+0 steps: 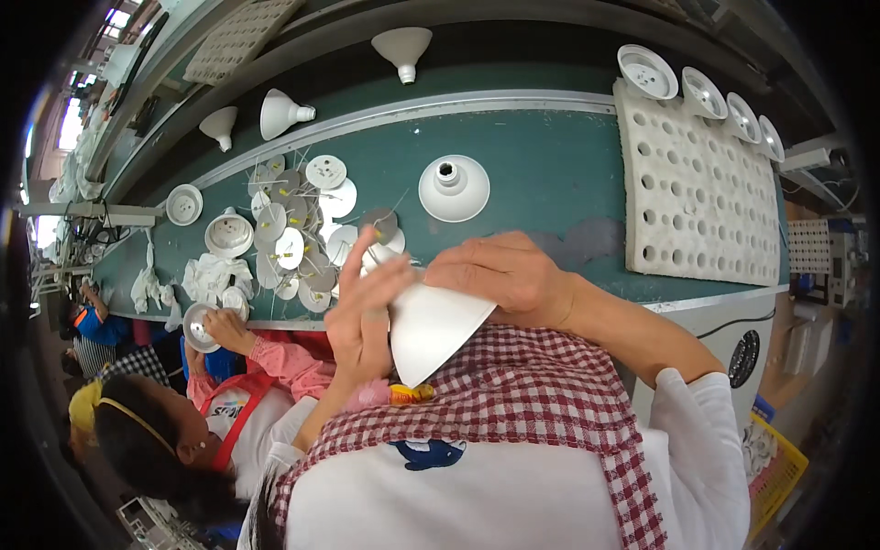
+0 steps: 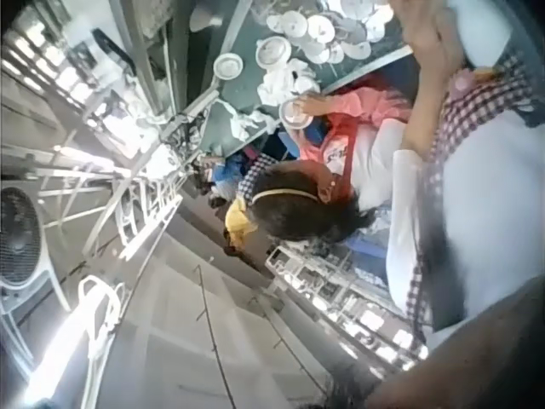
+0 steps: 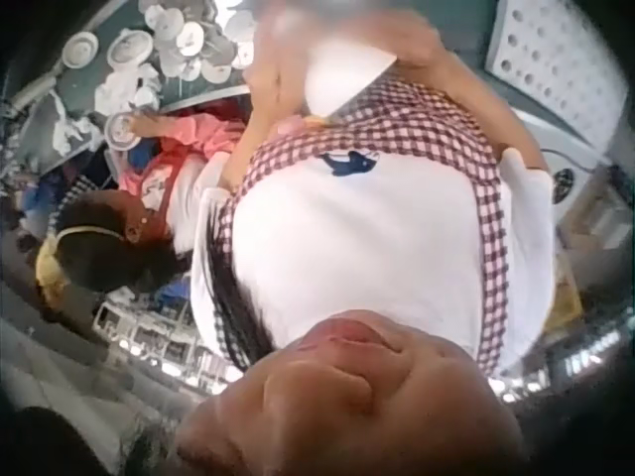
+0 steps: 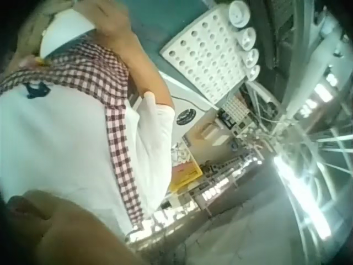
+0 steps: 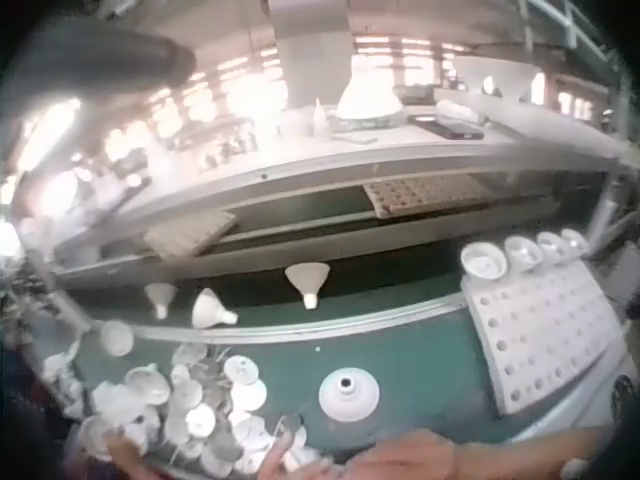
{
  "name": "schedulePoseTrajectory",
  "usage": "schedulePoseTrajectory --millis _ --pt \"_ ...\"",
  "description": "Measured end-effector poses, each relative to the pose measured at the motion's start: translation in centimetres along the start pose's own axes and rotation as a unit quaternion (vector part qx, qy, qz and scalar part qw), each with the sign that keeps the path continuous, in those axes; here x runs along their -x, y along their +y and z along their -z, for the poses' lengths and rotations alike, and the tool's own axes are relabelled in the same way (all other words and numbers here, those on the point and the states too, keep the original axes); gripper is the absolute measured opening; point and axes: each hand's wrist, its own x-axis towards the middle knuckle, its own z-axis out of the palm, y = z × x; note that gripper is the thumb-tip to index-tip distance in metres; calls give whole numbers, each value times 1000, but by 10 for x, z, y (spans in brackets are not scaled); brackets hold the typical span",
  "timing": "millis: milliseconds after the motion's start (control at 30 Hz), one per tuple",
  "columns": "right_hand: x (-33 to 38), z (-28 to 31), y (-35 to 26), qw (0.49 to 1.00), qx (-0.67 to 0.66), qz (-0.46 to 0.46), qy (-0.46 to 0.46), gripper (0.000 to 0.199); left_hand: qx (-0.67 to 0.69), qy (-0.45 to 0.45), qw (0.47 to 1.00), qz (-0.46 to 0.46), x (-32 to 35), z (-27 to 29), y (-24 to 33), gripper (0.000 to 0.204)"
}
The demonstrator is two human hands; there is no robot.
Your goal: The person transfers lamp housings from a crate onto a workbench, inserts LED circuit boards into the housings by hand, and places the assembled fixtures onto a foam tray.
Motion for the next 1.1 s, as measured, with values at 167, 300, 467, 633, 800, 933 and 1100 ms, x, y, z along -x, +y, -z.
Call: schedulePoseTrajectory --millis 167,300,467,633,800,933,1100 --pt "-12 14 9 997 56 52 1 29 74 188 966 158 -24 13 1 23" --pt "-23 21 11 984 121 130 -26 27 274 72 911 300 -31 12 -19 15" --pt "-37 22 13 974 114 184 -69 27 361 47 877 314 -32 12 -22 3" --pt "-42 12 9 980 99 134 -109 25 366 68 863 343 -17 4 -21 23" --pt "-61 -3 29 986 130 -46 -96 36 92 89 969 210 -18 22 -24 75" --pt "-75 -15 28 979 128 -62 -147 37 -102 12 986 128 -10 27 -9 63" --pt "-88 -24 26 972 107 -96 -184 43 -169 8 974 149 -4 24 -31 55"
